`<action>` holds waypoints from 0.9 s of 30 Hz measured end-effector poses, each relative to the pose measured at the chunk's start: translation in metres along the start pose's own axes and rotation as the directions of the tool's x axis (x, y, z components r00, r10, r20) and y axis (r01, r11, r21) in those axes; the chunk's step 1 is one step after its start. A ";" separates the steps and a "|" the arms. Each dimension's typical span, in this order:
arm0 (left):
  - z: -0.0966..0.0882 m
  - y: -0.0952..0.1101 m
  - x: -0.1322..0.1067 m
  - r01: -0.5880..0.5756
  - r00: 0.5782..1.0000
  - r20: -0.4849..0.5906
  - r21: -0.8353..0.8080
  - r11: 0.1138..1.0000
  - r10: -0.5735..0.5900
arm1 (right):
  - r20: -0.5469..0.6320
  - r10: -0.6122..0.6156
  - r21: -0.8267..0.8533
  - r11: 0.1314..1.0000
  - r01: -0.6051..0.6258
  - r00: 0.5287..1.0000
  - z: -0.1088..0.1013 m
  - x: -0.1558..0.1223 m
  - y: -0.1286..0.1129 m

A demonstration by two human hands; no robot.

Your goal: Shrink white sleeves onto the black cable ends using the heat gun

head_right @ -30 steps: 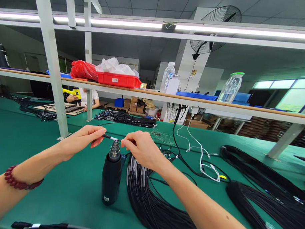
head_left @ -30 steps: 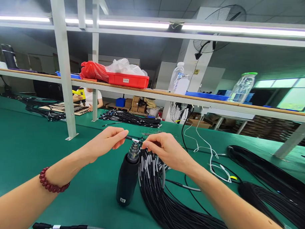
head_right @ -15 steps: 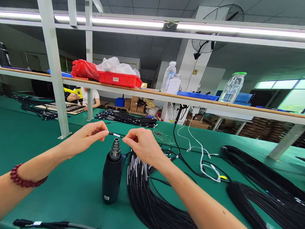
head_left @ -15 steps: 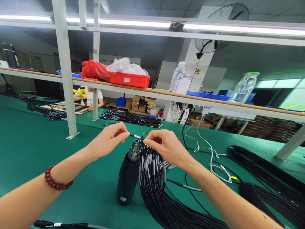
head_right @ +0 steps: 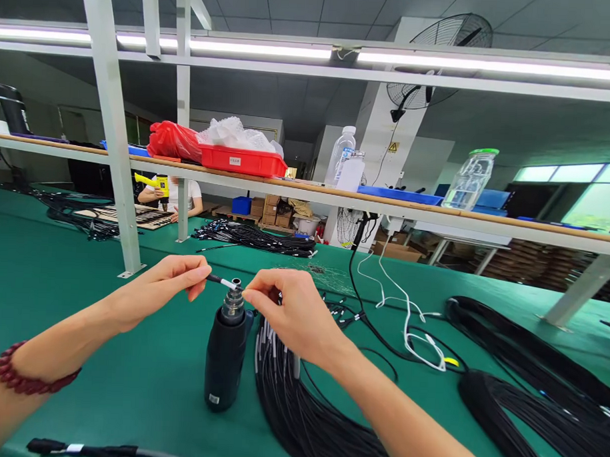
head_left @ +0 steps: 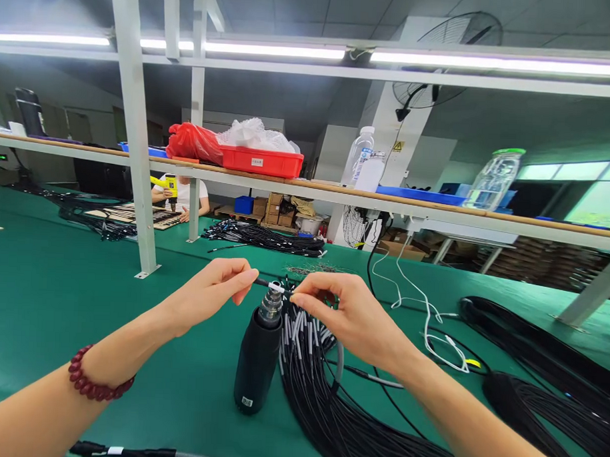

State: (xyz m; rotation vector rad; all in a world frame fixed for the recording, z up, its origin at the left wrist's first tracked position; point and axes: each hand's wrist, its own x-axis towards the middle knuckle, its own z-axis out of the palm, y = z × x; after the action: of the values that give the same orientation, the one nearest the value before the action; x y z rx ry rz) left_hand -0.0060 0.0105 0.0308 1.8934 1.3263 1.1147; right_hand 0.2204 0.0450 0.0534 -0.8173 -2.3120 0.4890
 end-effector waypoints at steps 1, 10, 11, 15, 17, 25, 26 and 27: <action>0.001 0.000 -0.003 -0.003 1.000 -0.001 -0.001 1.000 0.003 | -0.011 0.003 -0.008 1.000 -0.003 1.000 0.001 -0.004 -0.003; 0.009 -0.004 -0.017 -0.036 0.999 -0.006 0.077 0.996 0.036 | -0.041 -0.084 -0.154 0.985 0.077 0.996 0.009 -0.018 -0.010; 0.009 -0.003 -0.018 -0.031 1.000 0.007 0.092 0.995 0.030 | -0.033 -0.083 -0.154 0.985 0.077 0.996 0.009 -0.018 -0.010; 0.009 0.003 -0.025 -0.026 1.000 0.009 0.196 0.980 0.024 | 0.002 -0.078 -0.137 0.988 0.077 0.997 0.011 -0.021 -0.009; 0.009 0.007 -0.031 -0.035 0.999 -0.015 0.234 0.971 0.040 | 0.012 -0.065 -0.096 0.993 0.066 0.998 0.011 -0.023 -0.010; -0.013 -0.013 -0.056 0.019 0.985 0.167 0.203 0.979 -0.054 | -0.219 0.114 0.177 0.981 -0.075 0.969 -0.022 -0.013 0.034; -0.014 -0.024 -0.059 0.048 0.973 0.210 0.242 0.969 -0.101 | -0.281 0.162 0.188 0.976 -0.111 0.946 -0.026 -0.010 0.050; -0.015 -0.038 -0.063 0.074 0.953 0.259 0.295 0.953 -0.154 | -0.318 0.230 0.214 0.963 -0.167 0.920 -0.029 -0.008 0.067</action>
State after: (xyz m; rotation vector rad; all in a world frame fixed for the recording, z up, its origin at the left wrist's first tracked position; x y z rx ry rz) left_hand -0.0468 -0.0356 -0.0119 2.0531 1.4685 0.5937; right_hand 0.2730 0.0934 0.0358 -0.9687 -1.8467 0.5884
